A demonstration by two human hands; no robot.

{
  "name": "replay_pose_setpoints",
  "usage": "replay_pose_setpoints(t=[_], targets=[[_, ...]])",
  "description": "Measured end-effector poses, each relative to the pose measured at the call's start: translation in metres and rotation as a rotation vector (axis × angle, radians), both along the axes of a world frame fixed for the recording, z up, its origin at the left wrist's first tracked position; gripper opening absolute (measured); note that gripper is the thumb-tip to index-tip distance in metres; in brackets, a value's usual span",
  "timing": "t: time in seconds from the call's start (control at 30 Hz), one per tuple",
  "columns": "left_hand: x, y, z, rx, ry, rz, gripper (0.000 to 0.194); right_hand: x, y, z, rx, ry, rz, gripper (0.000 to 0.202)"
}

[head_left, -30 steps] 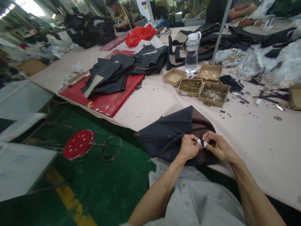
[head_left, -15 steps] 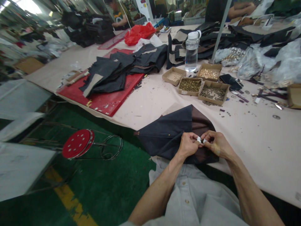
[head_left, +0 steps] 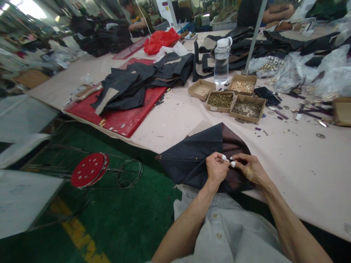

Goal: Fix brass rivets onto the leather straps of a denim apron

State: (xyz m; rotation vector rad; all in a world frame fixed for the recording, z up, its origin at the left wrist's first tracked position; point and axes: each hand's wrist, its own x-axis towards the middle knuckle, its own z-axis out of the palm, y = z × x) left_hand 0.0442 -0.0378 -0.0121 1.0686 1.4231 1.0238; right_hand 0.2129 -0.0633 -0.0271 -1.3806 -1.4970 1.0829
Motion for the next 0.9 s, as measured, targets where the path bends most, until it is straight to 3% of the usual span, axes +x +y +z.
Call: replay_pose_setpoints(t=[0.27,0.5,0.77,0.9], targets=[[-0.007,0.003,-0.008,-0.022,0.04,0.13,0.016,-0.016,-0.009,0.002,0.307,-0.383,0.027,0.021],[-0.012,-0.006,-0.01,0.034,0.121,0.21,0.014,-0.018,-0.011,-0.004,0.349,-0.469,0.014,0.022],[-0.027,-0.023,0.003,0.157,0.453,-0.052,0.015,-0.014,-0.005,-0.008,0.284,-0.489,0.031,0.016],[-0.032,-0.022,0.01,0.193,0.521,-0.115,0.02,-0.014,0.001,-0.008,0.177,-0.446,0.02,0.013]])
